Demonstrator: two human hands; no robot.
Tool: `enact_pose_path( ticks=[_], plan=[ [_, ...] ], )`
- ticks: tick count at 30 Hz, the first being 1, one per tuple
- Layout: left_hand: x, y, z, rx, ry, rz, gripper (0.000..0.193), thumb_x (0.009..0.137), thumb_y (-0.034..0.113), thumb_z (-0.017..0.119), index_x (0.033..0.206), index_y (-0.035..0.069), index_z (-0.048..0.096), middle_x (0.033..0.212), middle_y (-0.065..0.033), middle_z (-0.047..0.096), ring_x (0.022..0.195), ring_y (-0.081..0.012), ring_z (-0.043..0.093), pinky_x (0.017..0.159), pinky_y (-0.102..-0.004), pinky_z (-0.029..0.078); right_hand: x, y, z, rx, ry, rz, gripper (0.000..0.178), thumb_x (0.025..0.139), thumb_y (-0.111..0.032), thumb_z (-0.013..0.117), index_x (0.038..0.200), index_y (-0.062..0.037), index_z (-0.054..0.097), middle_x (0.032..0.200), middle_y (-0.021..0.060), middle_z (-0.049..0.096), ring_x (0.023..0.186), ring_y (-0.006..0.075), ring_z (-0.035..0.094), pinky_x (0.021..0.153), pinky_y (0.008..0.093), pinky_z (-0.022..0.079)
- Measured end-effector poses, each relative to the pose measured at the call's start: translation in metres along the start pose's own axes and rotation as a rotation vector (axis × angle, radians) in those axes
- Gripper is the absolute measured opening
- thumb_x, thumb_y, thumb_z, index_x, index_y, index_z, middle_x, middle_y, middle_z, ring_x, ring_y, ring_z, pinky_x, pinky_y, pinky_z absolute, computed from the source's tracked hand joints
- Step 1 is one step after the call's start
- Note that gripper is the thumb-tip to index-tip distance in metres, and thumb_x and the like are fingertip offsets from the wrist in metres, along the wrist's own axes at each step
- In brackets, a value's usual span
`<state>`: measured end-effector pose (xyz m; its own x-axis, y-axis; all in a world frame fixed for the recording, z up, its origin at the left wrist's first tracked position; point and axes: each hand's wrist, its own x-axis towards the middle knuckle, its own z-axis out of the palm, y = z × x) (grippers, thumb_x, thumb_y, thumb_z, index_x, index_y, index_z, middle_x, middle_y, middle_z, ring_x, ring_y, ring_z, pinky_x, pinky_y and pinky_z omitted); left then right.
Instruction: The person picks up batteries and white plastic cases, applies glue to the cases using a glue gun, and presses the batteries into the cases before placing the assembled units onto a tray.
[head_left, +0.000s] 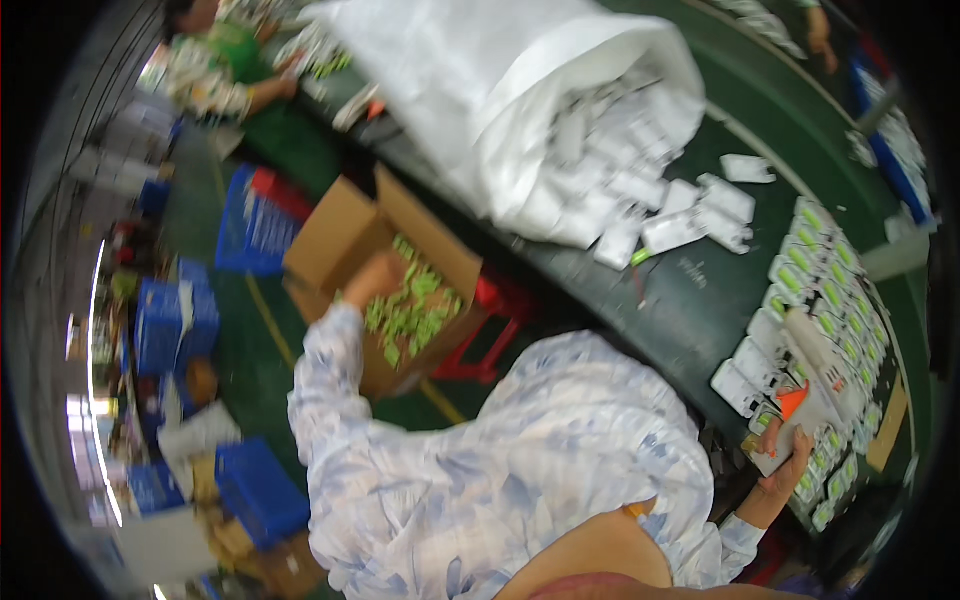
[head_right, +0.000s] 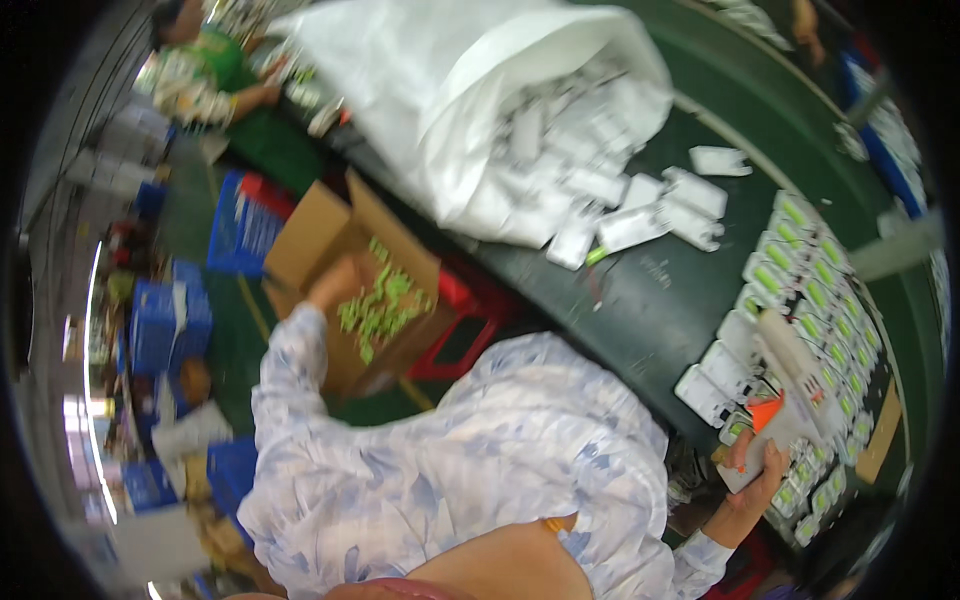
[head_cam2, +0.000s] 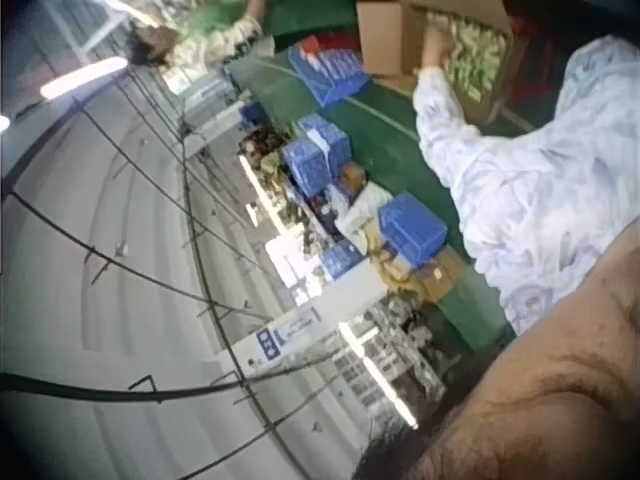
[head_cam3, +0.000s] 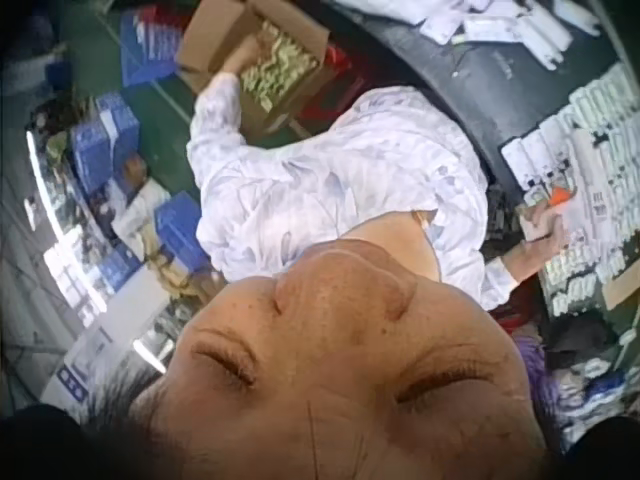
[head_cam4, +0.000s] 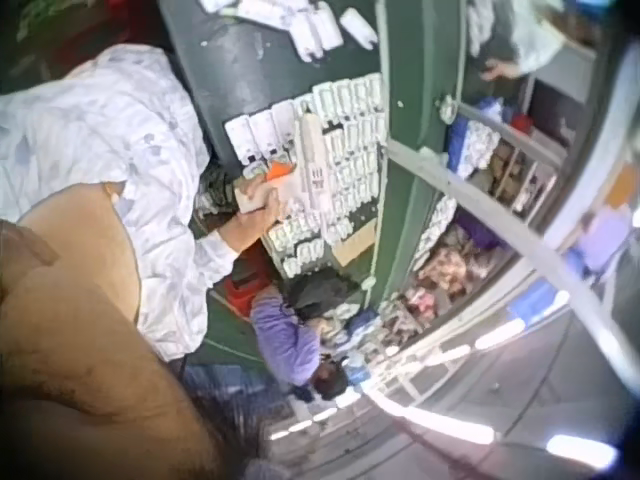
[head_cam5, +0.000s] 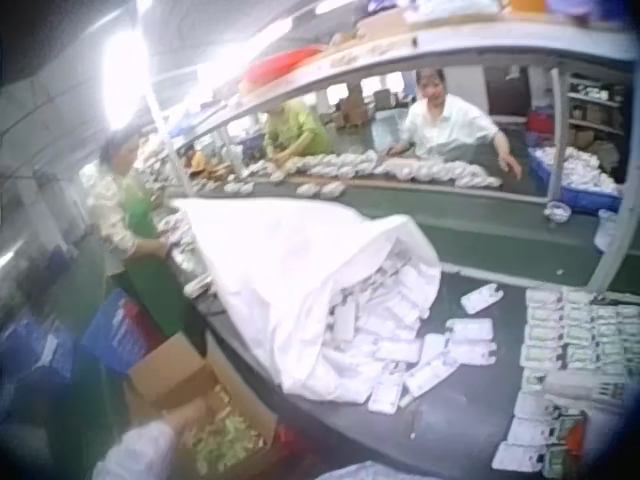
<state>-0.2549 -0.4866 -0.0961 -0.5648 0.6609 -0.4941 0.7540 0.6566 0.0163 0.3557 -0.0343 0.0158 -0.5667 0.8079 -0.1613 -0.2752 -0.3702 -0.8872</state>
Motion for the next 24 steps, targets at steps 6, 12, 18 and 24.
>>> enact_pose_path(
  ticks=[6, 12, 18, 24],
  plan=[
    [-0.009, 0.074, 0.171, -0.430, 0.231, -0.112, 0.087, 0.076, 0.037, 0.077, 0.150, 0.019, 0.036, 0.152, -0.0281, 0.027, 0.139, -0.0448, 0.031, 0.112, -0.0548, 0.030, 0.002, 0.009, 0.019, 0.032, 0.103, -0.016, 0.054, 0.087, -0.022, 0.056, 0.132, 0.0047, 0.042, 0.121, 0.0224, 0.061, 0.048, 0.0127, 0.046, 0.043, 0.0281, 0.044],
    [0.008, 0.076, 0.158, -0.064, 0.190, 0.103, 0.035, 0.094, 0.019, 0.050, 0.129, 0.023, 0.054, 0.149, -0.0204, 0.035, 0.138, -0.0381, 0.033, 0.105, -0.0581, 0.034, 0.002, 0.008, 0.020, 0.042, 0.109, 0.003, 0.054, 0.084, -0.021, 0.058, 0.130, 0.0054, 0.046, 0.116, 0.0229, 0.064, 0.050, 0.0138, 0.049, 0.043, 0.0294, 0.046],
    [-0.003, 0.056, 0.181, -0.326, 0.179, -0.034, 0.031, 0.093, 0.025, 0.053, 0.124, 0.020, 0.058, 0.140, -0.0157, 0.045, 0.120, -0.0410, 0.050, 0.087, -0.0535, 0.049, 0.004, 0.006, 0.033, 0.061, 0.101, -0.012, 0.050, 0.083, -0.020, 0.059, 0.125, 0.0061, 0.051, 0.099, 0.0179, 0.066, 0.051, 0.0141, 0.052, 0.045, 0.0285, 0.047],
    [-0.034, 0.039, 0.181, -0.135, 0.382, -0.282, 0.034, 0.071, 0.028, 0.077, 0.095, 0.006, 0.068, 0.108, -0.0203, 0.057, 0.105, -0.0420, 0.054, 0.084, -0.0518, 0.047, 0.002, 0.005, 0.026, 0.048, 0.135, 0.000, 0.042, 0.084, -0.021, 0.059, 0.117, 0.0054, 0.056, 0.079, 0.0129, 0.063, 0.051, 0.0151, 0.053, 0.046, 0.0291, 0.047]
  ],
)
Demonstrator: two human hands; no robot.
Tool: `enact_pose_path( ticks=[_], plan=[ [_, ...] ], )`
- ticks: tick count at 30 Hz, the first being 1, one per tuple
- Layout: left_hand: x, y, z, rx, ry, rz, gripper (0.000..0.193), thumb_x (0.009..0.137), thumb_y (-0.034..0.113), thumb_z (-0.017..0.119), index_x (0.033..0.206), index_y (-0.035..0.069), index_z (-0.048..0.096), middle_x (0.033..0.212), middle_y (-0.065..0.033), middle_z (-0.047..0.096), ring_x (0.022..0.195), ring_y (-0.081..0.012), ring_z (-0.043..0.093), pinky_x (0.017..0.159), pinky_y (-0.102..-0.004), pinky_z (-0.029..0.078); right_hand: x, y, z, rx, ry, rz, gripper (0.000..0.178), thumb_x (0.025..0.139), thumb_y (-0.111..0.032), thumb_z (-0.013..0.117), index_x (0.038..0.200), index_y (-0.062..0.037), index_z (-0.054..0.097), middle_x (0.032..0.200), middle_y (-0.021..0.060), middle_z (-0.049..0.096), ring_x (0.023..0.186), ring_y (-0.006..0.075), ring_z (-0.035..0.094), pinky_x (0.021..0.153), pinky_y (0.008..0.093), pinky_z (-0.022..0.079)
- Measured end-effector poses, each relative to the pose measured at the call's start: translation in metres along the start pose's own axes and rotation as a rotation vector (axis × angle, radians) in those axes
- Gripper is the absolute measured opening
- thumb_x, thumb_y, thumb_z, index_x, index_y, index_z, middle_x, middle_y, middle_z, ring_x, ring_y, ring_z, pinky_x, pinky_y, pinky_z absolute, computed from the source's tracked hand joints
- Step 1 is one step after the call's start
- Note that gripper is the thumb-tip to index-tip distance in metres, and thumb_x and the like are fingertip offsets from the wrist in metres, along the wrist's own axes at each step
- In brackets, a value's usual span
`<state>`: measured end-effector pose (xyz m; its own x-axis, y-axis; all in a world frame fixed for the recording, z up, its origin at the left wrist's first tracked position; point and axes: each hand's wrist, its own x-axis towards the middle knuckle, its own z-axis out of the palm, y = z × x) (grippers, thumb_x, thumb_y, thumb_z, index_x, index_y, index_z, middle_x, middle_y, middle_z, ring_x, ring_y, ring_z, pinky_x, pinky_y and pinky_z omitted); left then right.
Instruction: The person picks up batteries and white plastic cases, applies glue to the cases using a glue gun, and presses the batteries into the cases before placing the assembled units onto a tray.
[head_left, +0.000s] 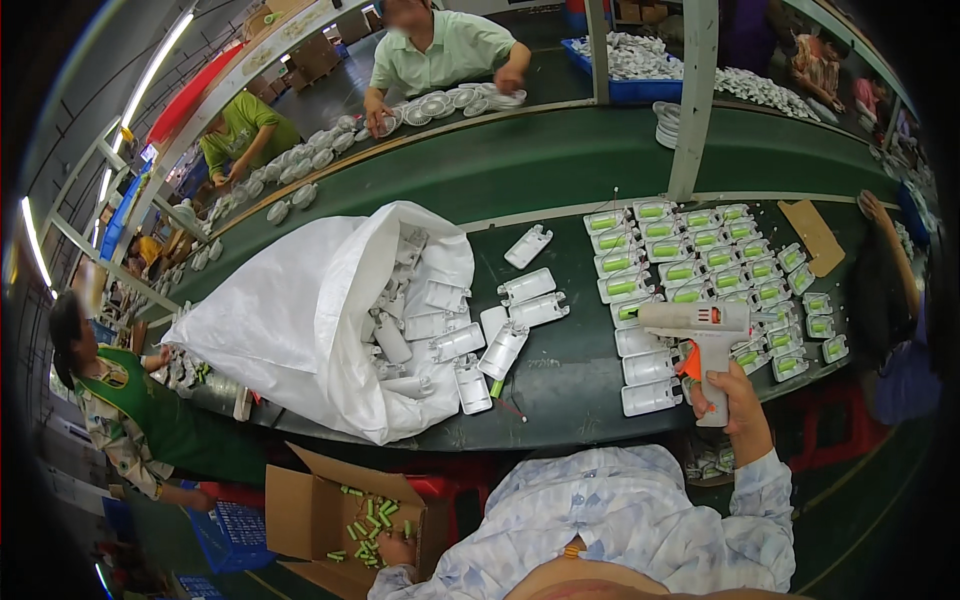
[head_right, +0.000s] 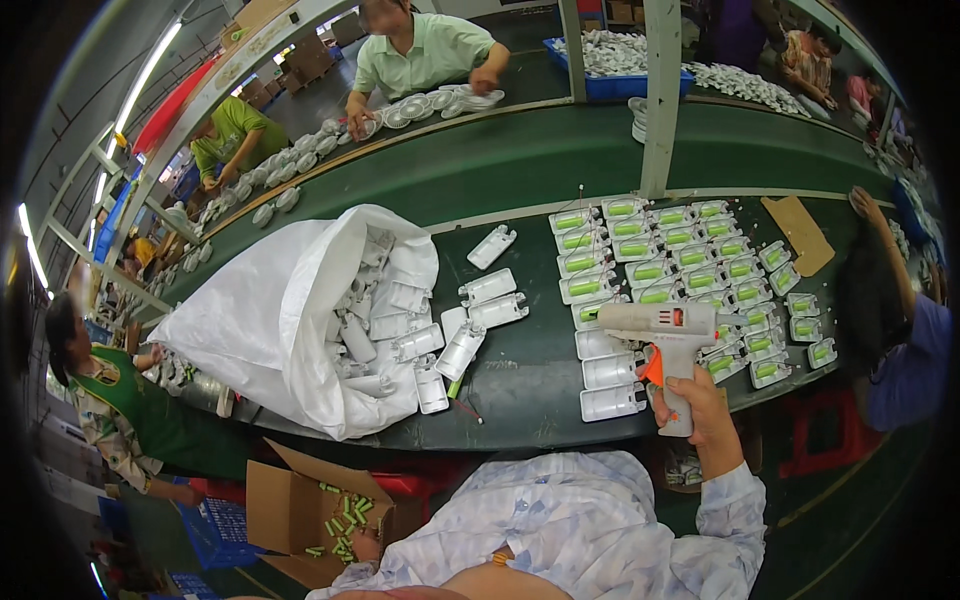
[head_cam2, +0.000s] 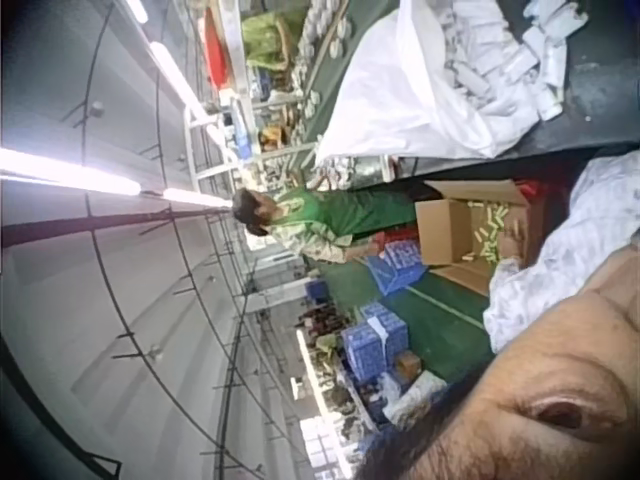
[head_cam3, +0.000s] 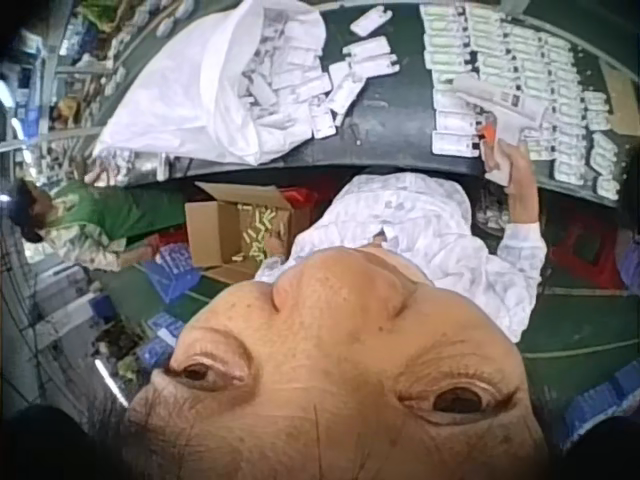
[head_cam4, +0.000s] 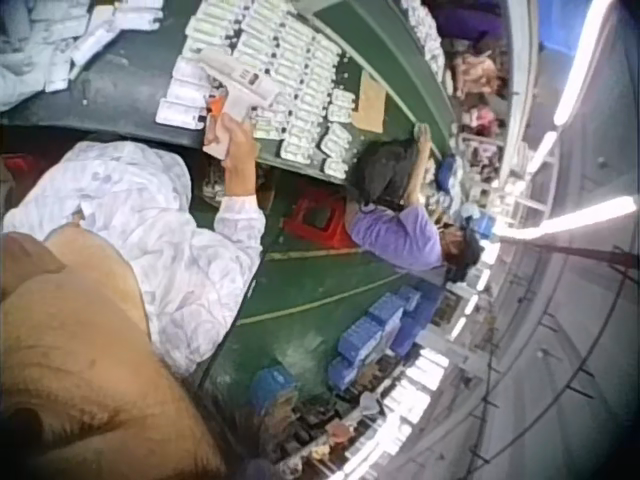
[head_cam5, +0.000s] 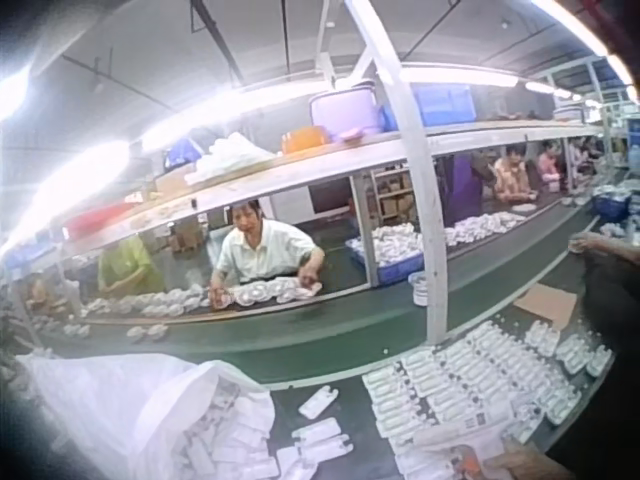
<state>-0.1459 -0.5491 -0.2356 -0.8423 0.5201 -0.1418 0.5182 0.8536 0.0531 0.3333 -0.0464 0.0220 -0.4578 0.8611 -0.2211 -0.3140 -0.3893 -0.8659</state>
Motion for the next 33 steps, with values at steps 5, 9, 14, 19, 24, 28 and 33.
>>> enact_pose_path(
  ticks=[5, 9, 14, 19, 24, 28, 33],
  plan=[
    [0.000, 0.023, -0.038, -0.039, 0.149, -0.481, 0.078, 0.065, 0.038, 0.084, 0.126, 0.003, 0.052, 0.136, -0.0240, 0.039, 0.119, -0.0435, 0.045, 0.095, -0.0562, 0.042, -0.001, 0.003, -0.007, -0.006, -0.057, -0.011, 0.043, 0.086, -0.020, 0.057, 0.121, 0.0052, 0.052, 0.097, 0.0164, 0.064, 0.050, 0.0145, 0.052, 0.045, 0.0295, 0.047],
    [0.030, 0.008, -0.032, -0.319, -0.274, -0.890, 0.136, 0.051, 0.063, 0.087, 0.156, 0.011, 0.018, 0.155, -0.0318, 0.013, 0.140, -0.0483, 0.028, 0.113, -0.0514, 0.031, 0.000, -0.002, 0.005, -0.023, -0.020, -0.027, 0.044, 0.085, -0.021, 0.058, 0.120, 0.0055, 0.055, 0.096, 0.0146, 0.066, 0.053, 0.0149, 0.054, 0.046, 0.0297, 0.047],
    [0.023, 0.003, -0.019, -0.238, -0.275, -0.792, 0.126, 0.054, 0.062, 0.083, 0.155, 0.016, 0.023, 0.152, -0.0320, 0.022, 0.135, -0.0487, 0.036, 0.110, -0.0522, 0.035, -0.004, -0.007, 0.014, -0.061, -0.012, -0.054, 0.043, 0.086, -0.022, 0.057, 0.118, 0.0057, 0.057, 0.077, 0.0121, 0.063, 0.051, 0.0139, 0.053, 0.047, 0.0286, 0.047],
    [0.016, 0.005, 0.026, -0.073, -0.159, -0.658, 0.102, 0.057, 0.061, 0.079, 0.140, 0.014, 0.045, 0.131, -0.0266, 0.049, 0.119, -0.0461, 0.051, 0.099, -0.0556, 0.044, -0.010, -0.003, 0.005, -0.065, 0.029, -0.016, 0.037, 0.088, -0.023, 0.060, 0.115, 0.0019, 0.059, 0.066, 0.0078, 0.059, 0.050, 0.0151, 0.054, 0.047, 0.0290, 0.046],
    [0.000, 0.026, -0.003, -0.046, -0.107, -0.601, 0.090, 0.059, 0.057, 0.079, 0.132, 0.012, 0.052, 0.126, -0.0252, 0.053, 0.118, -0.0435, 0.053, 0.097, -0.0548, 0.047, -0.002, -0.001, -0.002, -0.061, -0.064, 0.061, 0.037, 0.088, -0.021, 0.059, 0.117, 0.0017, 0.058, 0.066, 0.0082, 0.058, 0.051, 0.0148, 0.056, 0.047, 0.0279, 0.045],
    [0.008, 0.026, 0.008, -0.019, -0.011, -0.706, 0.081, 0.061, 0.054, 0.079, 0.126, 0.012, 0.056, 0.123, -0.0242, 0.055, 0.117, -0.0421, 0.054, 0.095, -0.0545, 0.048, -0.007, -0.002, 0.001, -0.043, -0.052, 0.045, 0.038, 0.088, -0.021, 0.059, 0.118, 0.0027, 0.058, 0.065, 0.0086, 0.058, 0.050, 0.0146, 0.055, 0.047, 0.0270, 0.044],
    [0.007, 0.081, -0.036, -0.079, 0.116, -0.662, 0.061, 0.070, 0.042, 0.071, 0.118, 0.006, 0.058, 0.117, -0.0249, 0.056, 0.102, -0.0450, 0.061, 0.087, -0.0540, 0.051, -0.003, 0.005, 0.002, -0.038, 0.013, -0.035, 0.044, 0.087, -0.025, 0.059, 0.118, 0.0058, 0.057, 0.064, 0.0099, 0.057, 0.048, 0.0143, 0.052, 0.046, 0.0266, 0.043]
  ],
)
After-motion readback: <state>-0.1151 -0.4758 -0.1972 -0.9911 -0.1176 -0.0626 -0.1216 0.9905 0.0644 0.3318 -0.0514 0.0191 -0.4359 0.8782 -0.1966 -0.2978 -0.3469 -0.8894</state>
